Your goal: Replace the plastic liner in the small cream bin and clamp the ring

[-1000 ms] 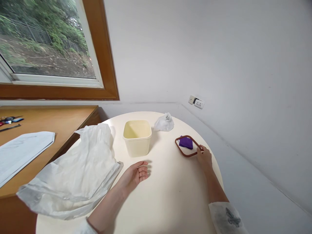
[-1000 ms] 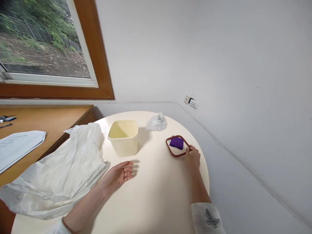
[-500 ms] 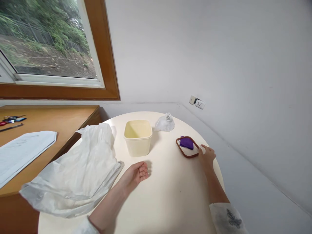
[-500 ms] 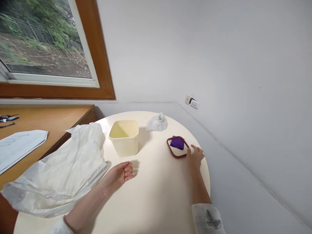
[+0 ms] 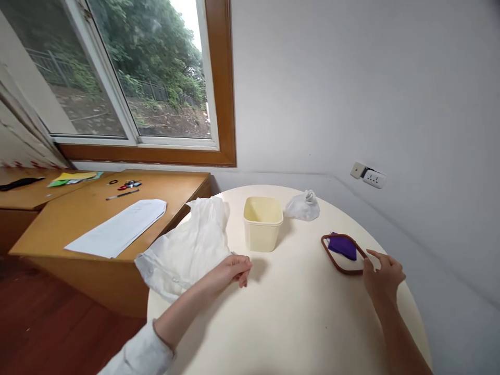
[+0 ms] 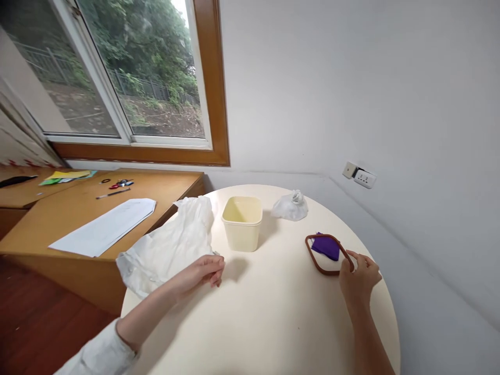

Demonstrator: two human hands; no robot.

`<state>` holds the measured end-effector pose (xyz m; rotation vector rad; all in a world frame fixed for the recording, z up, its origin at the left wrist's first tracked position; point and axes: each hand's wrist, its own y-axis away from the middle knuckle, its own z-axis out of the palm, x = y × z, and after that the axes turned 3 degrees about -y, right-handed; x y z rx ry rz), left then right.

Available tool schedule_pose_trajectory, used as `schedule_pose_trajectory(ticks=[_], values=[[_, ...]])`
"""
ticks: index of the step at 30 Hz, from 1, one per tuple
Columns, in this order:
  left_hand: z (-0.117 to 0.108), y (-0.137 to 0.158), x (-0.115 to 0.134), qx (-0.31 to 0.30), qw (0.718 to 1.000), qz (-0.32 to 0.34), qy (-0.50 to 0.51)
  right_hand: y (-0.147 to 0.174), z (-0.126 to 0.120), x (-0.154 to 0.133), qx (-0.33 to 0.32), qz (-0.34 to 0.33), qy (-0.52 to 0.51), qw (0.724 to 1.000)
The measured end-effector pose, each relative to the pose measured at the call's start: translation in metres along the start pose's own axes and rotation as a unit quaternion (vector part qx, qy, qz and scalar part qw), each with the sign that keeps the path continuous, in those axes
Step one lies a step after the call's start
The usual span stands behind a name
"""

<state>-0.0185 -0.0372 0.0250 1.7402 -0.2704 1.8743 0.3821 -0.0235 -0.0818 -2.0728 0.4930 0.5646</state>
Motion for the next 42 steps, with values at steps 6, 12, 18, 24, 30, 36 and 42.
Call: schedule_pose_trajectory(ticks=[6, 12, 18, 24, 30, 36, 42], values=[[-0.059, 0.029, 0.04, 0.118, 0.976, 0.0, -0.182, 0.004, -0.001, -0.012, -0.007, -0.024, -0.021, 0.999], [-0.096, 0.04, 0.033, 0.131, 0.876, -0.044, -0.461, 0.009, -0.008, -0.034, -0.046, -0.016, -0.049, 0.998], [-0.149, 0.043, 0.016, 0.168, 0.757, -0.087, -0.626, 0.013, -0.01, -0.04, -0.08, 0.006, -0.068, 0.994], [-0.163, 0.049, 0.008, 0.116, 0.773, -0.146, -0.607, 0.018, -0.008, -0.041, -0.104, 0.022, -0.09, 0.99], [-0.137, 0.044, -0.003, 0.069, 0.786, -0.156, -0.594, 0.022, -0.005, -0.04, -0.108, 0.024, -0.094, 0.989], [-0.101, 0.039, 0.003, 0.018, 0.804, -0.144, -0.577, 0.023, -0.006, -0.044, -0.109, 0.024, -0.089, 0.99], [-0.05, 0.041, 0.014, -0.088, 0.855, -0.104, -0.5, 0.022, -0.009, -0.048, -0.105, 0.02, -0.087, 0.991]])
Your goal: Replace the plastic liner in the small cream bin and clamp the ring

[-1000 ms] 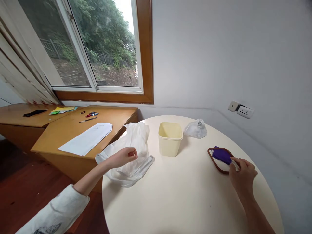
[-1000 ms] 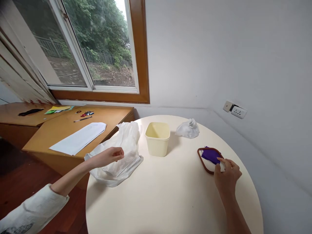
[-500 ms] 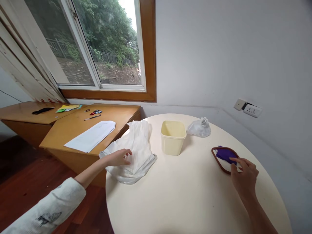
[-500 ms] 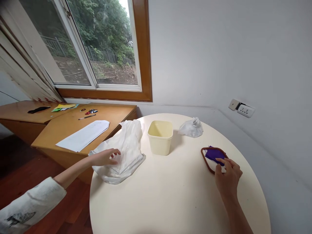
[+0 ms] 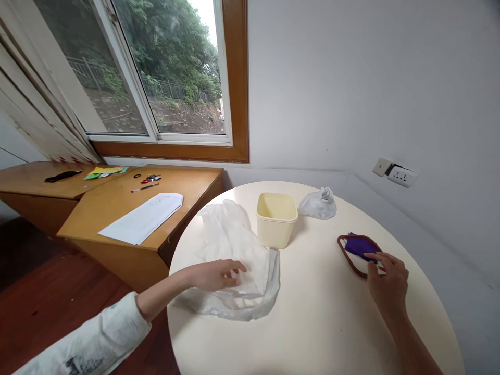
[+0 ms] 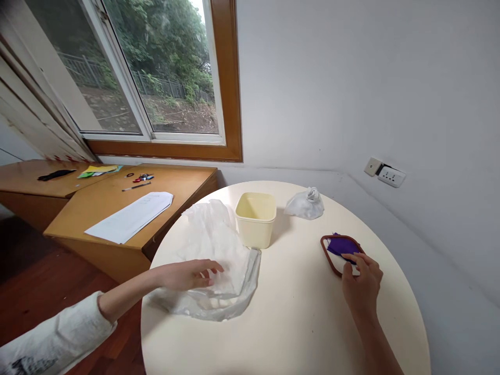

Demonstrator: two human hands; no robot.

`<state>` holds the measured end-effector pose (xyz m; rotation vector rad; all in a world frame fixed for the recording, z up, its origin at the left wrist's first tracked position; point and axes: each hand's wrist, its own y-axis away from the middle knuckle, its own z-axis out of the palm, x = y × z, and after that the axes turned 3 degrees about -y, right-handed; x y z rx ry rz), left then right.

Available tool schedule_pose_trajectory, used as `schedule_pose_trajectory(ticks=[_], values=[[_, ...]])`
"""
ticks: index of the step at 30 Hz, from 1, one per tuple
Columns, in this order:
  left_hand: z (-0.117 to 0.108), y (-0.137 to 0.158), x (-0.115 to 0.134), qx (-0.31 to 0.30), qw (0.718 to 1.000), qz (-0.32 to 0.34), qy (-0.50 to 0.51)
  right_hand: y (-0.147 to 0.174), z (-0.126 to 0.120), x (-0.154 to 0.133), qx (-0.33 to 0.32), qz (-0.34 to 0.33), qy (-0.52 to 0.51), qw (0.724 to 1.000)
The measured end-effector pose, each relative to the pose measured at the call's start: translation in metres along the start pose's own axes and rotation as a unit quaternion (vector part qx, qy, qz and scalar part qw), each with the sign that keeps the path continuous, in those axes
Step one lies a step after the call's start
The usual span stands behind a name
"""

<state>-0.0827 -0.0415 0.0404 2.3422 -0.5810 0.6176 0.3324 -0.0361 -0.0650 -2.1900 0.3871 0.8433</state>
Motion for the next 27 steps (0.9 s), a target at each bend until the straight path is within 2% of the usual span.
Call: schedule_pose_trajectory(ticks=[3, 7, 9, 11, 14, 16, 19, 27], values=[[-0.002, -0.001, 0.011, 0.013, 0.999, 0.043, 0.01, 0.0, 0.0, -0.001, 0.001, -0.002, 0.003, 1.0], [-0.019, -0.006, -0.01, 0.131, 0.987, 0.057, -0.075, 0.0, 0.001, 0.0, 0.005, -0.006, -0.005, 1.0], [-0.028, -0.007, -0.028, 0.168, 0.969, 0.041, -0.174, 0.0, 0.002, 0.0, 0.006, -0.006, -0.012, 1.0], [-0.035, -0.006, -0.046, 0.183, 0.94, 0.015, -0.288, 0.0, 0.003, 0.0, 0.006, -0.008, -0.017, 1.0], [-0.038, -0.004, -0.067, 0.174, 0.895, 0.006, -0.411, 0.0, 0.004, 0.002, 0.009, -0.011, -0.018, 1.0], [-0.035, -0.005, -0.076, 0.163, 0.88, 0.007, -0.447, 0.0, 0.004, 0.002, 0.008, -0.009, -0.017, 1.0], [-0.03, -0.006, -0.085, 0.15, 0.877, 0.003, -0.456, 0.001, 0.003, 0.002, 0.002, 0.002, -0.02, 1.0], [-0.023, -0.01, -0.079, 0.13, 0.915, 0.024, -0.382, 0.002, 0.002, -0.005, -0.014, 0.024, -0.025, 0.999]])
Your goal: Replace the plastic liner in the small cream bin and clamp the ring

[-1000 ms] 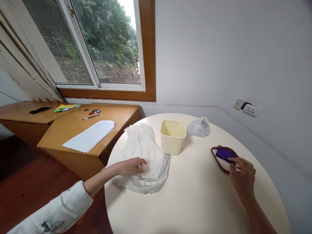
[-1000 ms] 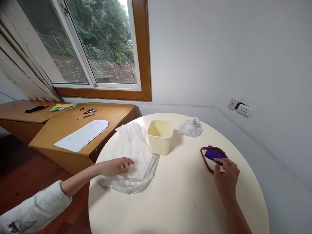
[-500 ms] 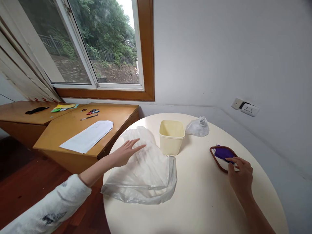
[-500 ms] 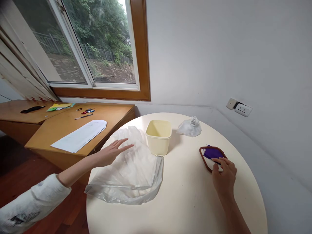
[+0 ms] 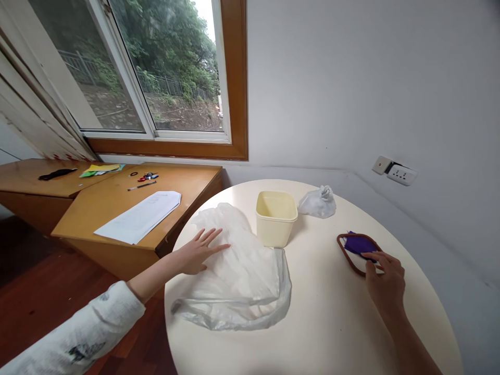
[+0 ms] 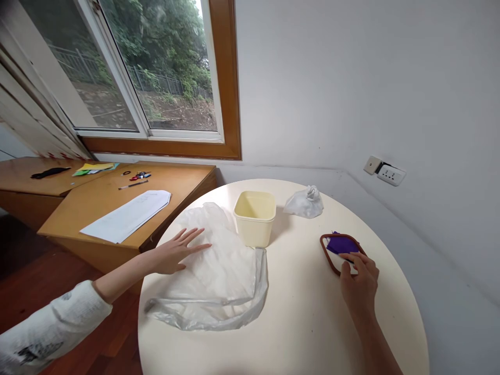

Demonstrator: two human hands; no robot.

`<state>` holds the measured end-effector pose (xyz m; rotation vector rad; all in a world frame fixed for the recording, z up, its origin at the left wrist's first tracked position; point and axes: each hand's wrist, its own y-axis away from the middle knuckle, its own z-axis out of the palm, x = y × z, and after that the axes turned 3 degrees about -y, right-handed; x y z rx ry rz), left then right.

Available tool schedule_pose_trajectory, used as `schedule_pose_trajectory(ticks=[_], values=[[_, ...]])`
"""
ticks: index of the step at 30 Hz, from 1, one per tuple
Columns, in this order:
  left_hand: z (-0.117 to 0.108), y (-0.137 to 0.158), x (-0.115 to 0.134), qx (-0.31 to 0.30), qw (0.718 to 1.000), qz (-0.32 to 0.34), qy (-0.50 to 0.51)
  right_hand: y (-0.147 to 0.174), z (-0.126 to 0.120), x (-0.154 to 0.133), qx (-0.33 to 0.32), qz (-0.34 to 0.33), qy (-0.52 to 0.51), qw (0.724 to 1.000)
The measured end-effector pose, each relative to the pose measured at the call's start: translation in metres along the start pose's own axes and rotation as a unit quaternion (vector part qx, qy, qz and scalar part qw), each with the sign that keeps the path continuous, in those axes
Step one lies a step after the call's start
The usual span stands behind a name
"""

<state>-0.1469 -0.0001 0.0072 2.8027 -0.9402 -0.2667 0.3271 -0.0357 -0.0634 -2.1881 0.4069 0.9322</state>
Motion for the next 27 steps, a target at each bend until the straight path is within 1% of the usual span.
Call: schedule_pose_trajectory(ticks=[3, 5, 7, 9, 11, 13, 15, 16, 17, 18, 19, 21, 23, 25, 27], values=[[-0.002, -0.002, 0.01, -0.002, 1.0, 0.015, 0.022, 0.0, 0.001, 0.001, -0.006, -0.005, 0.003, 1.0], [-0.003, -0.004, 0.018, 0.004, 0.999, 0.033, 0.025, 0.001, 0.003, -0.001, -0.007, -0.024, 0.0, 1.0], [-0.003, -0.007, 0.028, 0.023, 0.998, 0.057, 0.022, 0.006, 0.008, -0.007, -0.013, -0.071, -0.022, 0.997], [-0.004, -0.01, 0.039, 0.049, 0.996, 0.078, 0.019, 0.016, 0.013, -0.021, -0.052, -0.147, -0.063, 0.986], [-0.006, -0.013, 0.051, 0.074, 0.993, 0.093, 0.018, 0.032, 0.016, -0.042, -0.142, -0.23, -0.102, 0.957], [-0.007, -0.017, 0.061, 0.094, 0.99, 0.105, 0.024, 0.049, 0.016, -0.065, -0.259, -0.275, -0.116, 0.918], [-0.007, -0.021, 0.069, 0.11, 0.987, 0.116, 0.035, 0.065, 0.014, -0.086, -0.389, -0.305, -0.099, 0.864], [-0.006, -0.024, 0.072, 0.117, 0.985, 0.12, 0.041, 0.071, 0.013, -0.094, -0.438, -0.314, -0.092, 0.837], [-0.004, -0.026, 0.075, 0.125, 0.984, 0.121, 0.048, 0.076, 0.011, -0.1, -0.471, -0.318, -0.088, 0.818], [-0.001, -0.028, 0.076, 0.132, 0.983, 0.12, 0.054, 0.079, 0.011, -0.104, -0.494, -0.318, -0.085, 0.805], [0.002, -0.03, 0.077, 0.137, 0.982, 0.117, 0.062, 0.08, 0.011, -0.106, -0.506, -0.316, -0.085, 0.799], [0.008, -0.033, 0.078, 0.141, 0.981, 0.112, 0.079, 0.08, 0.012, -0.104, -0.509, -0.303, -0.091, 0.801], [0.013, -0.035, 0.078, 0.136, 0.981, 0.105, 0.095, 0.078, 0.015, -0.1, -0.5, -0.278, -0.112, 0.812], [0.016, -0.037, 0.077, 0.126, 0.981, 0.096, 0.112, 0.077, 0.019, -0.095, -0.488, -0.228, -0.149, 0.829], [0.016, -0.037, 0.077, 0.121, 0.979, 0.089, 0.135, 0.075, 0.022, -0.09, -0.469, -0.155, -0.184, 0.85]])
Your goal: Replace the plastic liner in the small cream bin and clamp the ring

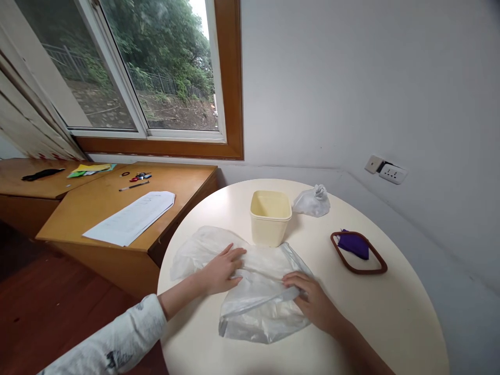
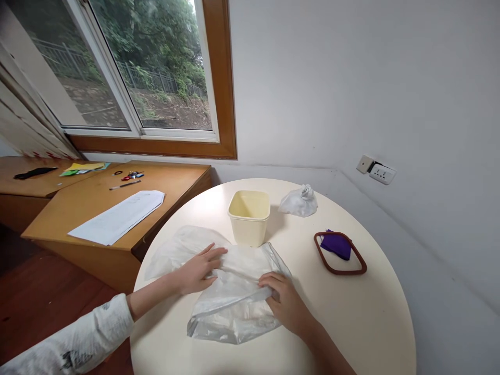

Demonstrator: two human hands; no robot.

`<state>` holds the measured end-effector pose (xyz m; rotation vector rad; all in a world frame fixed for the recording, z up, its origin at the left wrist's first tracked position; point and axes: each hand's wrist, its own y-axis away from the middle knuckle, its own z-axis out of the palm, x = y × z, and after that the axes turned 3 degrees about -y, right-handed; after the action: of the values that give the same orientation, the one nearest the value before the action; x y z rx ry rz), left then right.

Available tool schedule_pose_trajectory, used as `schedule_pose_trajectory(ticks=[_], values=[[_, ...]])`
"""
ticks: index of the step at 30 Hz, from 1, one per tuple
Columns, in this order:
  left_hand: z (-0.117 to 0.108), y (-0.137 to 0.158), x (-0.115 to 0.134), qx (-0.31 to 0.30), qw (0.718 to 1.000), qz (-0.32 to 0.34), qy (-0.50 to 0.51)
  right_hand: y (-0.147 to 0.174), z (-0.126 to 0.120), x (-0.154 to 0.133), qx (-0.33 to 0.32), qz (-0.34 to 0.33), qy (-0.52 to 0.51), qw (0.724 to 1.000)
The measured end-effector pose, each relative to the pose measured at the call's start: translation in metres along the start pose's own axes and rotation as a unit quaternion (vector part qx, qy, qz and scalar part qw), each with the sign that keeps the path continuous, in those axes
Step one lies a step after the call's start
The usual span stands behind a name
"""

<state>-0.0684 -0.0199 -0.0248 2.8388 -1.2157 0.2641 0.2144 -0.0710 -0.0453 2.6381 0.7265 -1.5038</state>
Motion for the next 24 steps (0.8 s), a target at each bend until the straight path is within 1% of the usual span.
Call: schedule_pose_trajectory(ticks=[3, 6, 11, 12, 14, 16, 17, 18, 19, 20, 22, 24], values=[[-0.003, 0.0, 0.002, 0.016, 0.999, -0.01, 0.035, -0.002, -0.003, 0.009, 0.084, 0.075, -0.053, 0.992], [-0.004, 0.002, 0.004, 0.035, 0.997, -0.027, 0.069, -0.004, -0.009, 0.02, 0.159, 0.12, -0.082, 0.977], [0.002, 0.007, 0.002, 0.038, 0.993, -0.056, 0.097, -0.006, -0.019, 0.035, 0.23, 0.174, -0.092, 0.953], [0.004, 0.007, 0.002, 0.041, 0.993, -0.06, 0.094, -0.006, -0.02, 0.036, 0.247, 0.17, -0.087, 0.95], [0.008, 0.006, 0.001, 0.051, 0.993, -0.067, 0.083, -0.005, -0.02, 0.034, 0.287, 0.137, -0.063, 0.946], [0.012, 0.003, 0.002, 0.063, 0.993, -0.078, 0.066, -0.002, -0.019, 0.026, 0.316, 0.073, -0.032, 0.945], [0.014, 0.0, 0.003, 0.068, 0.993, -0.084, 0.056, 0.0, -0.017, 0.019, 0.319, 0.034, -0.018, 0.947], [0.016, -0.002, 0.003, 0.072, 0.992, -0.088, 0.045, 0.002, -0.016, 0.011, 0.312, -0.008, -0.004, 0.95], [0.017, -0.004, 0.004, 0.074, 0.993, -0.09, 0.032, 0.004, -0.013, 0.003, 0.291, -0.05, 0.009, 0.955], [0.017, -0.006, 0.005, 0.072, 0.993, -0.089, 0.018, 0.006, -0.01, -0.007, 0.256, -0.089, 0.027, 0.962], [0.017, -0.01, 0.008, 0.059, 0.995, -0.08, -0.011, 0.009, -0.001, -0.025, 0.144, -0.156, 0.082, 0.974], [0.017, -0.011, 0.011, 0.049, 0.996, -0.07, -0.038, 0.01, 0.01, -0.037, 0.027, -0.2, 0.155, 0.967]])
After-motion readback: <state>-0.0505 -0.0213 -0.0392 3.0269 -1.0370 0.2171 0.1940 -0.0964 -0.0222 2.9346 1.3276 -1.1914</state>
